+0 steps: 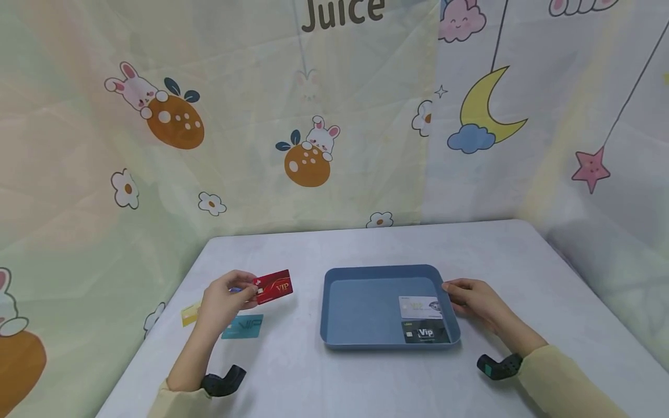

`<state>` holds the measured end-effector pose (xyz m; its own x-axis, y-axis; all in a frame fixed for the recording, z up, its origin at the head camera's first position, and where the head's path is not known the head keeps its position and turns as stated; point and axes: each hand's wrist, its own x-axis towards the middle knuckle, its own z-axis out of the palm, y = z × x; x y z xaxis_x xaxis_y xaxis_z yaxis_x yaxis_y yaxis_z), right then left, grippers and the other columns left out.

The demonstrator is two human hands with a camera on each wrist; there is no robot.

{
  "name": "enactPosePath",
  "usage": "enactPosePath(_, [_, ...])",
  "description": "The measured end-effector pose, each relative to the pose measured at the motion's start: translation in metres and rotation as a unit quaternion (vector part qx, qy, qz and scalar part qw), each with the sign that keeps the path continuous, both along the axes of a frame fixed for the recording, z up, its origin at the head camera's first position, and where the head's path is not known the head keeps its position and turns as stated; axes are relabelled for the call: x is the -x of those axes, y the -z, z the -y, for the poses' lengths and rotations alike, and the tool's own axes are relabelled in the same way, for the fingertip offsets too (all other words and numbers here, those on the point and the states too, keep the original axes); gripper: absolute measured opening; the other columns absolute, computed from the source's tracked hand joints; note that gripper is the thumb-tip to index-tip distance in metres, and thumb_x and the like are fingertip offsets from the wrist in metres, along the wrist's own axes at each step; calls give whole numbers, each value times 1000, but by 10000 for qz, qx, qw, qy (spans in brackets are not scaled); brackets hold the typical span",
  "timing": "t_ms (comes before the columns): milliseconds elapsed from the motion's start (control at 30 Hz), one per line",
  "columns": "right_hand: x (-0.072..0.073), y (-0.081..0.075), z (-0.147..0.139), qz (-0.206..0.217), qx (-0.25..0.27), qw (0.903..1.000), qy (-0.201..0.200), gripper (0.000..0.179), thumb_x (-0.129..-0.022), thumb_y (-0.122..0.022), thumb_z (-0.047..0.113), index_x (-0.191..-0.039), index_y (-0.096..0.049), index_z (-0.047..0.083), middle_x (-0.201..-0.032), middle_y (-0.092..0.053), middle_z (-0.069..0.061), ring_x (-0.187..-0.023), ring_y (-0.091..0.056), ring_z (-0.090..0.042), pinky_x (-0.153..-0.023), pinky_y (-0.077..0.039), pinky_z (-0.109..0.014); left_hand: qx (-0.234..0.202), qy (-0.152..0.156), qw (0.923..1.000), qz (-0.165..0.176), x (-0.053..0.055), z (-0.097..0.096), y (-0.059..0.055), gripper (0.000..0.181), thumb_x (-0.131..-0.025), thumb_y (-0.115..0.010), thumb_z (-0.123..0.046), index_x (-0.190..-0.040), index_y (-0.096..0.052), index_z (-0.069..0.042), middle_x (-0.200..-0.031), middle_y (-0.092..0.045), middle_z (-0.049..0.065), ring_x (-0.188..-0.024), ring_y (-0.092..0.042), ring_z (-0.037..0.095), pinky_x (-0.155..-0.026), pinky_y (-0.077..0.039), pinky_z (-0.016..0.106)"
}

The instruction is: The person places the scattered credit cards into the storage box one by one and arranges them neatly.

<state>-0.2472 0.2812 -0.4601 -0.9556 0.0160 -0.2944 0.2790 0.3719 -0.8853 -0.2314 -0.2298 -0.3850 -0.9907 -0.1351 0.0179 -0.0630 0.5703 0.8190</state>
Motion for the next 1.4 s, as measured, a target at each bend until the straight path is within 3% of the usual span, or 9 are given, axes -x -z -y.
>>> enactPosePath(200, [1,2,0,24,-4,10000,26,64,-105,-60,38,-144,-47,-11,-141,-56,-32,-113,-66,-22,-79,-60,-23,-160,130,9998,-19,7,-15,0,33,-95,-75,-12,-126,-65,-3,-118,-66,20,-94,-74,25,-77,-64,41])
enactPosePath(433, [0,3,-1,52,-34,10000,37,66,-105,-60,40,-145,-46,-12,-143,-54,-33,-119,-64,-29,-80,-60,-23,-494,274,9984,-42,12,-35,0,32,-95,-74,-11,-125,-65,-4,-116,-66,20,-98,-74,29,-77,-65,41])
enactPosePath(733, [-1,3,-1,5,-17,10000,19,65,-105,-60,39,-144,-47,-11,-141,-55,-32,-115,-65,-24,-79,-60,-22,-799,547,9952,-124,18,-68,1,28,-94,-75,-10,-120,-68,-5,-111,-67,19,-93,-74,28,-74,-65,39])
enactPosePath(1033, [-1,4,0,-5,-20,10000,35,64,-105,-60,40,-143,-49,-10,-140,-57,-30,-113,-65,-22,-79,-59,-22,-865,839,9926,-139,28,-100,4,25,-91,-78,-9,-114,-70,-5,-106,-70,17,-87,-74,26,-69,-65,38])
enactPosePath(1400, [-1,-1,1,32,-37,10000,21,65,-105,-60,41,-144,-48,-10,-142,-55,-31,-116,-64,-25,-80,-59,-22,-760,1223,9895,-97,36,-126,11,27,-88,-80,-11,-112,-69,-5,-103,-70,16,-86,-73,25,-66,-64,34])
